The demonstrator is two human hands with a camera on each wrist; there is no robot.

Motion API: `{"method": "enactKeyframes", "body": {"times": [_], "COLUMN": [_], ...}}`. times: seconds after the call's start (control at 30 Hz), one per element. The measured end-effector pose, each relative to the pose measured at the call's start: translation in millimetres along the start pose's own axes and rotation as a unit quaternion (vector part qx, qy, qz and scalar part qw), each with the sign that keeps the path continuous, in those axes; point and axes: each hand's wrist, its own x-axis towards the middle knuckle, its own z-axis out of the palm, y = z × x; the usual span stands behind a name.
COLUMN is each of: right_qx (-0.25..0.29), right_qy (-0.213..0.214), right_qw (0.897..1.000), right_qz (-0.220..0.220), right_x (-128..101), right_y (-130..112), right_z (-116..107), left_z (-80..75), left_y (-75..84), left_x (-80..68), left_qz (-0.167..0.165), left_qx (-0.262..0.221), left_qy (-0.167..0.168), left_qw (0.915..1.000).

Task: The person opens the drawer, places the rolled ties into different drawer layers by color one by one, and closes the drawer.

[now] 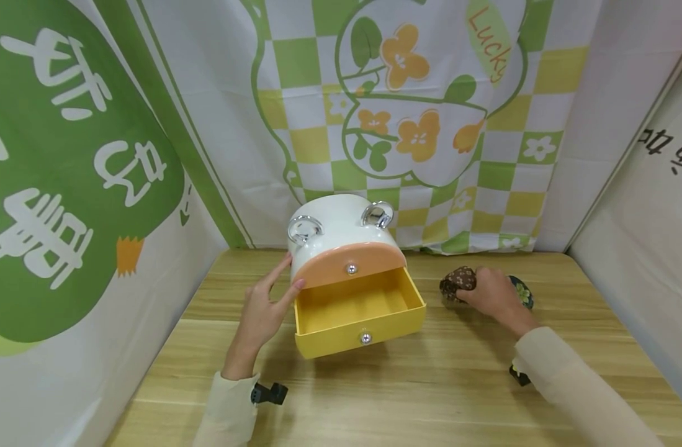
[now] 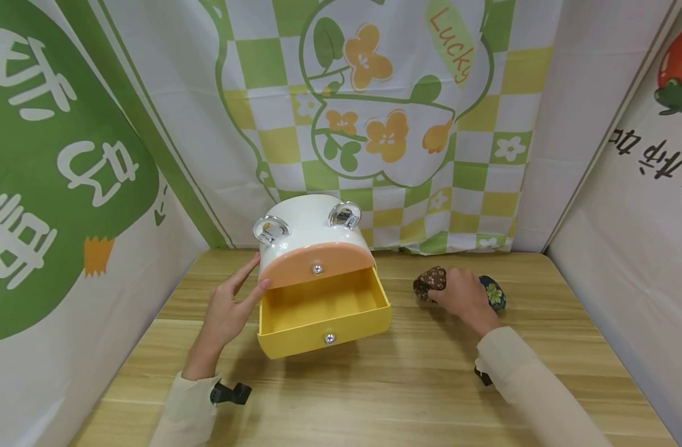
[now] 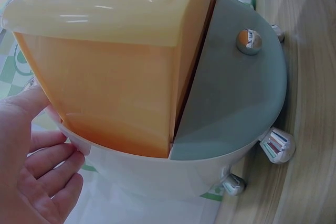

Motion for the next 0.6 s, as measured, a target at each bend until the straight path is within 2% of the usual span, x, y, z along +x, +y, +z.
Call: {"method": "enactKeyframes", "body": {"times": [0.3,0.6], "right_qx": [0.002,0.001], "right_qy": [-0.011,0.018], "right_qw": [1.0,1.0], "right_qz": [0.0,-0.009], "right_x": [2.2,3.0], "right_y": [-11.8,-22.1], "right_z": [-17.7,-37.7], "left_z": [-0.5,1.2], "left_y": [-2.0,-2.1], "left_x": [0.8,1.1], "left_qz": [0.007,0.011], "left_qx": [0.001,-0.003], "left_qy": [0.001,0.002], "left_qw": [1.0,0.9999]}}
